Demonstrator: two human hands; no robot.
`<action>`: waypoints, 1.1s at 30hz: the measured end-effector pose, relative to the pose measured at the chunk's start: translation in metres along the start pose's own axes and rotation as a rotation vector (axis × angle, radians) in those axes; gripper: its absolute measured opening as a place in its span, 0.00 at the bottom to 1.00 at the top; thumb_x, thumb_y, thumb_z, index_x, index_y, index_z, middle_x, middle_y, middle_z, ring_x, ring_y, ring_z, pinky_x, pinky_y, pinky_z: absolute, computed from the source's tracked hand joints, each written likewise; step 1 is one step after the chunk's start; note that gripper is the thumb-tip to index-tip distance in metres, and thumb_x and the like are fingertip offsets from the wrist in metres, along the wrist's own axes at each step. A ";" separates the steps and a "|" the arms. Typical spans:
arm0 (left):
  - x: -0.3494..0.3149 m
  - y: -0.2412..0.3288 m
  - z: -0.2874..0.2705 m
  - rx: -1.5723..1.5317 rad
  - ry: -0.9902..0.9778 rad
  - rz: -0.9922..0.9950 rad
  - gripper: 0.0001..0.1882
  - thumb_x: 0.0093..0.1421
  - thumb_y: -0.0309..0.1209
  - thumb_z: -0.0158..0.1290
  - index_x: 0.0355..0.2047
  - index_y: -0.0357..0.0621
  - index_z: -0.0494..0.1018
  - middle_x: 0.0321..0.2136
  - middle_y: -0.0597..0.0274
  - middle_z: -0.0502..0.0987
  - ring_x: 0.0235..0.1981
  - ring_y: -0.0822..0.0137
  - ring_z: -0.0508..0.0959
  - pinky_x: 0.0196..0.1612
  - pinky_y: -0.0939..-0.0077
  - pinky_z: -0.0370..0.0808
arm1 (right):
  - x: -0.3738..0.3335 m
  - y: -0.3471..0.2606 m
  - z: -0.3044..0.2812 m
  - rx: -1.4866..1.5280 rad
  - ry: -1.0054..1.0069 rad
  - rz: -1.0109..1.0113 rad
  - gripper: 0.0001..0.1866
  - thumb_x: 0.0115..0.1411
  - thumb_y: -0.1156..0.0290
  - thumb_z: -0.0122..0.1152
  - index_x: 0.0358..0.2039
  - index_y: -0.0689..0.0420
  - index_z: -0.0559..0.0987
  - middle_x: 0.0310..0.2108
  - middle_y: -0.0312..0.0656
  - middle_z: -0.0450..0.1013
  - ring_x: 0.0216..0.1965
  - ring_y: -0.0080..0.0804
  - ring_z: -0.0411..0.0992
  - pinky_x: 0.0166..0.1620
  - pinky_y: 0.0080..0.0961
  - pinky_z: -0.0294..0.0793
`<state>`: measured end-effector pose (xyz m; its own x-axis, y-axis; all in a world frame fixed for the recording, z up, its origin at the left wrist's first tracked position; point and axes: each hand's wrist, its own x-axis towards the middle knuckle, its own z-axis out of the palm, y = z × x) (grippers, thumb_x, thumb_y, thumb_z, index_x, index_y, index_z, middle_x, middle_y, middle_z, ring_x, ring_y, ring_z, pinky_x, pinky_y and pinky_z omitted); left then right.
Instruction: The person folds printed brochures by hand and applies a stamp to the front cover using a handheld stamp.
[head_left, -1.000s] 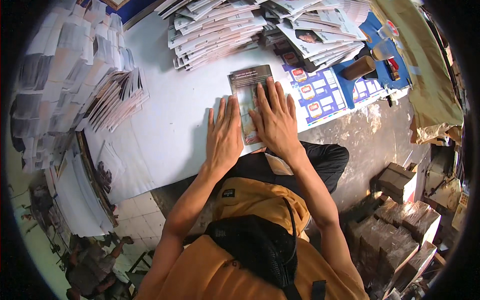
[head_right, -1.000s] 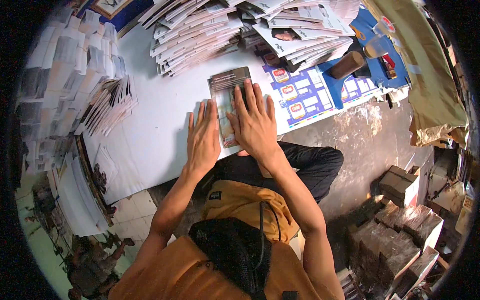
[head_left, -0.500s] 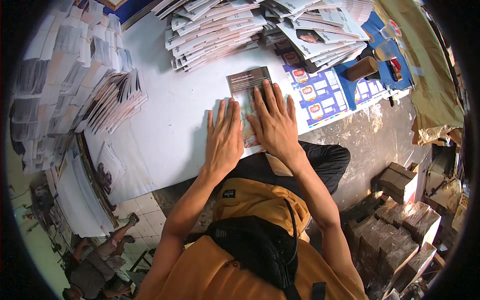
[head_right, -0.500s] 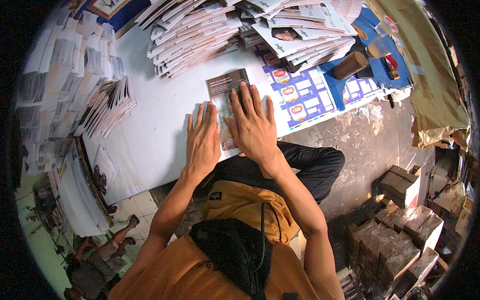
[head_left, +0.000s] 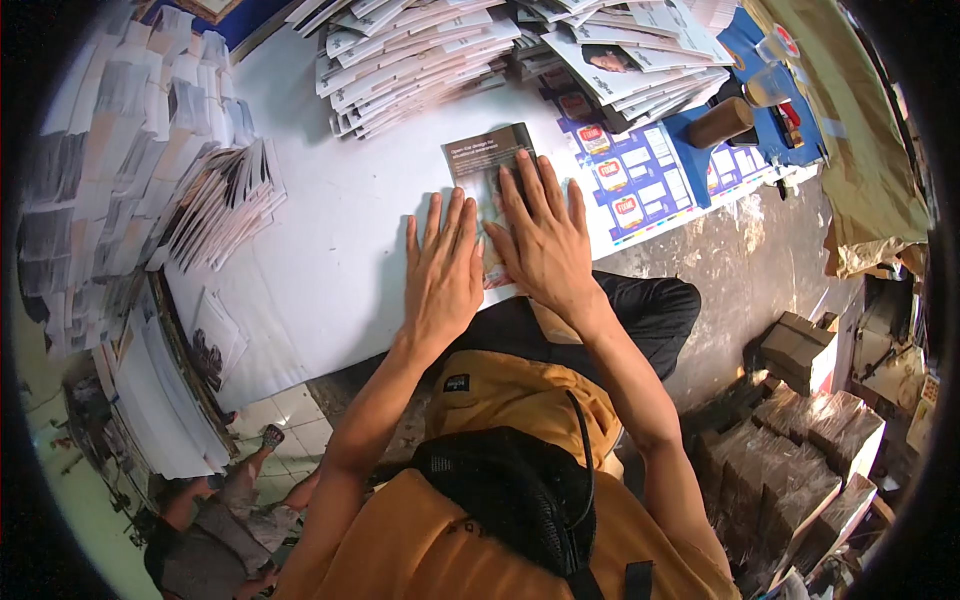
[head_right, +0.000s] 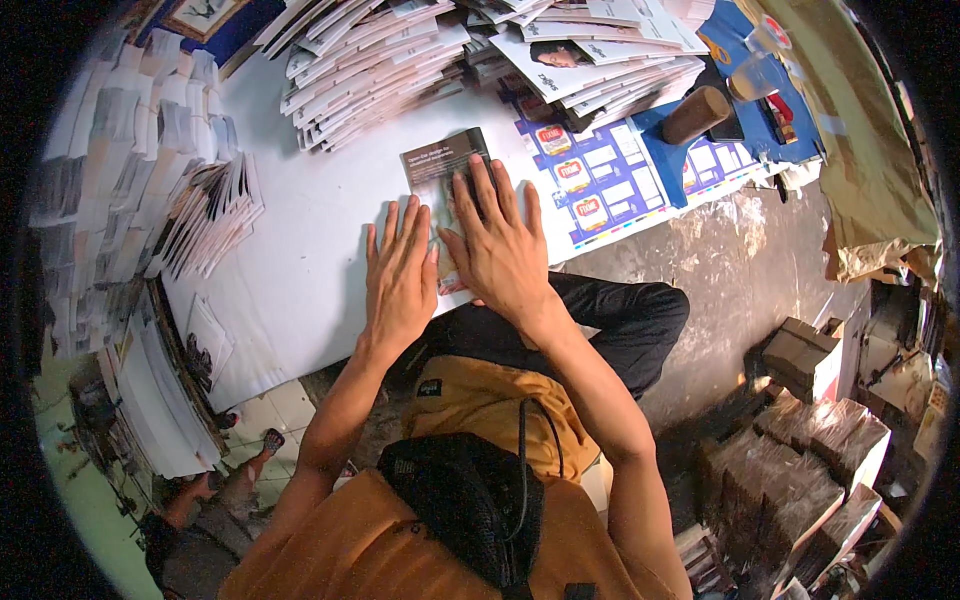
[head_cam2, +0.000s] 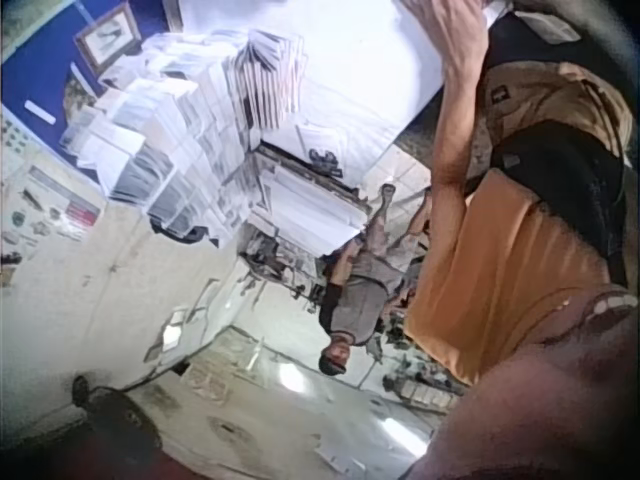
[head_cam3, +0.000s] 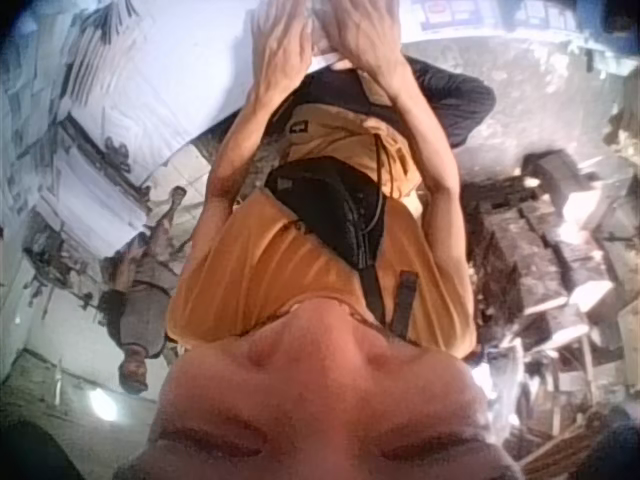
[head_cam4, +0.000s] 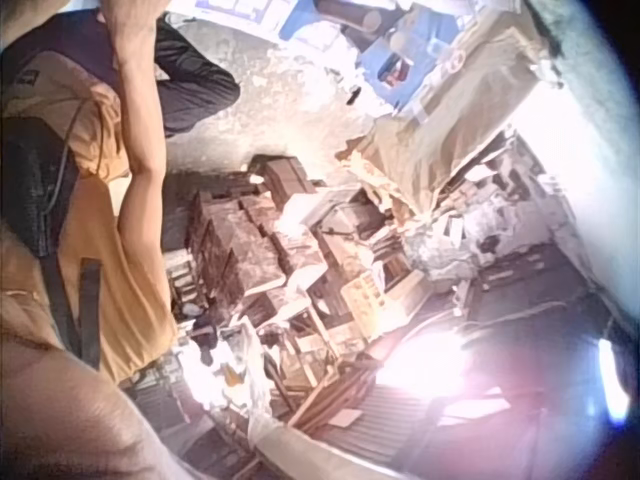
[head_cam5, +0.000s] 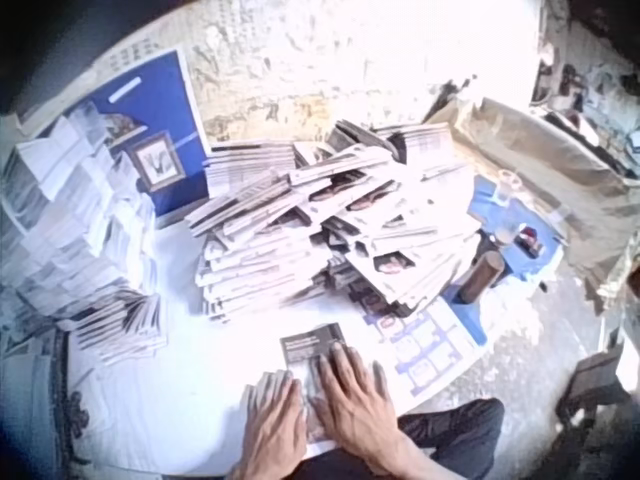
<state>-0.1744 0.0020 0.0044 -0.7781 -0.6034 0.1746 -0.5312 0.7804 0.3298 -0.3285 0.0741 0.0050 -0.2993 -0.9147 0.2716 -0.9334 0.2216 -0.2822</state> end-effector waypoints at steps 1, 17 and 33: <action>0.000 0.001 0.000 0.017 -0.002 0.002 0.28 0.68 0.32 0.45 0.67 0.36 0.59 0.69 0.51 0.58 0.72 0.49 0.53 0.71 0.42 0.46 | 0.000 0.000 -0.001 0.000 -0.003 0.004 0.32 0.65 0.51 0.54 0.65 0.54 0.67 0.71 0.47 0.54 0.72 0.45 0.50 0.67 0.55 0.52; 0.009 0.012 -0.019 0.094 -0.136 -0.046 0.31 0.64 0.30 0.52 0.66 0.39 0.57 0.69 0.55 0.55 0.71 0.50 0.54 0.70 0.45 0.53 | 0.029 0.114 -0.072 0.434 0.803 0.457 0.40 0.57 0.71 0.69 0.65 0.66 0.59 0.62 0.58 0.61 0.66 0.52 0.58 0.66 0.42 0.56; 0.009 0.011 -0.021 0.127 -0.164 -0.033 0.35 0.60 0.30 0.55 0.68 0.48 0.58 0.68 0.53 0.56 0.70 0.48 0.55 0.68 0.40 0.52 | 0.037 0.152 -0.089 0.563 0.981 0.247 0.28 0.57 0.79 0.67 0.59 0.59 0.71 0.48 0.44 0.74 0.45 0.28 0.74 0.39 0.26 0.77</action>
<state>-0.1804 0.0020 0.0292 -0.7985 -0.6020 0.0090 -0.5868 0.7815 0.2118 -0.4992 0.1041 0.0544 -0.7162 -0.1574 0.6799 -0.6819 -0.0497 -0.7298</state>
